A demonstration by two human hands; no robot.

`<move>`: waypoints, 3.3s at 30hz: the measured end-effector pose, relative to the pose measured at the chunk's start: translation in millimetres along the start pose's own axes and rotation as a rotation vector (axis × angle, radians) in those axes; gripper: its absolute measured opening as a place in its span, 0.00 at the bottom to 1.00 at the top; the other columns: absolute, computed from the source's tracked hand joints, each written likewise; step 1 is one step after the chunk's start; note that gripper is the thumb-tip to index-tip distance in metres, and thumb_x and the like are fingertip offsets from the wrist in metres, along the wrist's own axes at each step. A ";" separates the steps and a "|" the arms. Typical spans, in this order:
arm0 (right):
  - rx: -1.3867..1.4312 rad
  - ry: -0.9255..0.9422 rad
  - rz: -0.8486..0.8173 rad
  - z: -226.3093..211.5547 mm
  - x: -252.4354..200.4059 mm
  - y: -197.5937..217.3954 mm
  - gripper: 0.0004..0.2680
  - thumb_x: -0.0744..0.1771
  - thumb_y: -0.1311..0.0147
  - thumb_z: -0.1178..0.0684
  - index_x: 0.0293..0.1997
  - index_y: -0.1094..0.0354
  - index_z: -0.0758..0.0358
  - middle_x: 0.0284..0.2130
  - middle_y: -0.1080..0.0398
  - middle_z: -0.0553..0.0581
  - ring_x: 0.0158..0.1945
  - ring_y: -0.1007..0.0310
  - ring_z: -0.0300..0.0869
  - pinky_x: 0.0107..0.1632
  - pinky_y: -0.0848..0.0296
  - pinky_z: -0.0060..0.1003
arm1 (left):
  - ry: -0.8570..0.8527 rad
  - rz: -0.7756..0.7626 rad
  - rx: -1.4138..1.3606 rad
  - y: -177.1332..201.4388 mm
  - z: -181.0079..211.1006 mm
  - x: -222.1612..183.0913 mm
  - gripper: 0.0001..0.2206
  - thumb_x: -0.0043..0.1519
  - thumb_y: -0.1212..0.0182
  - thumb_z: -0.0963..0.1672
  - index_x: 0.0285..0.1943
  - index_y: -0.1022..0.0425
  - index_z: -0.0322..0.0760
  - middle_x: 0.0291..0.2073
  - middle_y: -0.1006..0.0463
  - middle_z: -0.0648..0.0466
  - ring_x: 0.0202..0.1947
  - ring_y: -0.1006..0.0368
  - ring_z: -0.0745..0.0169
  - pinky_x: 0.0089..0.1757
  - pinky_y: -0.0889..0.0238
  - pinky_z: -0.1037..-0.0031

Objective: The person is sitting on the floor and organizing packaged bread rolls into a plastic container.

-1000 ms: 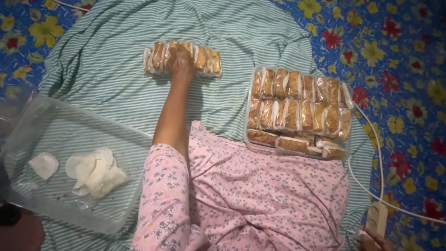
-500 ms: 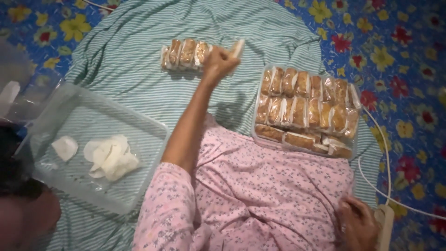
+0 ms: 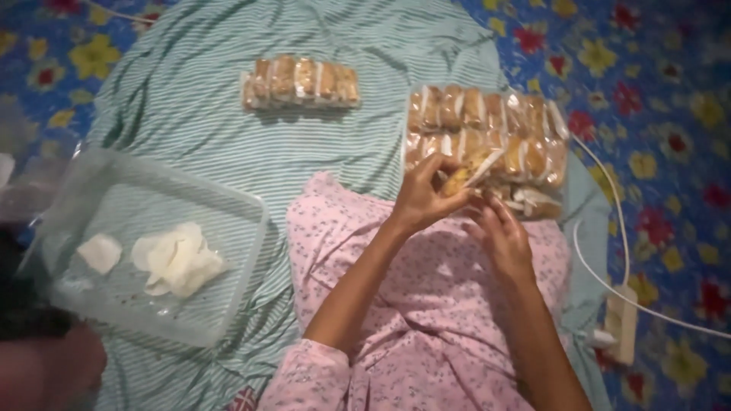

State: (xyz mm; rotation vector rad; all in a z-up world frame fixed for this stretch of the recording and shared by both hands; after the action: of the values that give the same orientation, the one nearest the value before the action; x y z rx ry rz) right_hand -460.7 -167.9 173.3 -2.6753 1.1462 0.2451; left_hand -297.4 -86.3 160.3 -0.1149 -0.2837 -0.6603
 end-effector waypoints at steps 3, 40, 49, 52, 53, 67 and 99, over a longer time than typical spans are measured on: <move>0.069 0.021 -0.067 18.0 19.9 2.2 0.18 0.71 0.52 0.53 0.70 0.43 0.64 0.56 0.30 0.59 0.54 0.26 0.43 0.56 0.24 0.49 | -0.157 0.001 0.077 -8.4 -4.0 -14.4 0.19 0.48 0.22 0.46 0.46 0.23 0.45 0.35 0.21 0.57 0.34 0.24 0.64 0.31 0.28 0.80; 0.102 -0.149 0.251 60.0 72.2 82.9 0.25 0.68 0.41 0.58 0.72 0.53 0.44 0.54 0.37 0.60 0.55 0.27 0.51 0.55 0.24 0.49 | 0.001 -0.161 0.153 -71.4 -84.8 -35.0 0.28 0.50 0.23 0.43 0.60 0.28 0.35 0.42 0.24 0.43 0.36 0.21 0.45 0.36 0.25 0.66; 0.153 -0.117 0.259 60.6 75.3 94.6 0.26 0.68 0.42 0.63 0.71 0.53 0.45 0.53 0.40 0.63 0.54 0.27 0.51 0.57 0.22 0.54 | -0.031 -0.206 0.321 -99.7 -114.6 -13.9 0.18 0.53 0.26 0.44 0.51 0.24 0.43 0.41 0.25 0.49 0.43 0.21 0.46 0.45 0.27 0.64; 0.074 -0.153 0.250 51.4 72.4 95.2 0.24 0.68 0.43 0.62 0.71 0.52 0.48 0.53 0.40 0.62 0.53 0.27 0.50 0.57 0.23 0.52 | -0.014 -0.231 0.371 -103.4 -125.7 -8.9 0.15 0.55 0.28 0.44 0.49 0.24 0.45 0.42 0.25 0.50 0.43 0.21 0.47 0.45 0.26 0.63; 0.044 -0.171 0.243 51.4 73.6 97.0 0.23 0.68 0.44 0.61 0.70 0.50 0.50 0.53 0.39 0.64 0.53 0.27 0.53 0.57 0.23 0.53 | -0.003 -0.257 0.393 -104.5 -131.9 -8.0 0.13 0.56 0.29 0.44 0.48 0.24 0.46 0.42 0.26 0.51 0.43 0.21 0.46 0.45 0.26 0.63; -0.113 -0.041 0.194 49.5 76.7 127.3 0.17 0.70 0.47 0.53 0.68 0.41 0.59 0.48 0.29 0.60 0.43 0.21 0.42 0.42 0.18 0.31 | -0.187 -0.141 0.643 -126.0 -110.7 -9.1 0.09 0.60 0.35 0.47 0.46 0.26 0.47 0.45 0.25 0.51 0.44 0.21 0.47 0.41 0.25 0.60; -1.111 0.302 0.055 -33.0 29.7 7.0 0.29 0.69 0.48 0.57 0.79 0.64 0.56 0.77 0.75 0.58 0.80 0.79 0.53 0.75 0.74 0.66 | -0.068 0.360 0.295 232.4 -106.7 97.6 0.07 0.57 0.28 0.43 0.41 0.21 0.46 0.36 0.19 0.57 0.38 0.22 0.67 0.42 0.28 0.76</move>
State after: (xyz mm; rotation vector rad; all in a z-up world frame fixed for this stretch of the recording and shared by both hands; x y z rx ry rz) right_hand -443.3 -201.9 197.0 -3.7285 1.4628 0.6691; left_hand -56.2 18.1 83.6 0.0932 -0.4115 -0.2531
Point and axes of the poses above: each hand's wrist, its own x-axis towards the middle knuckle, its own y-axis out of the back of the hand, z = x × y, the point moved 6 cm from there along x, towards the middle knuckle
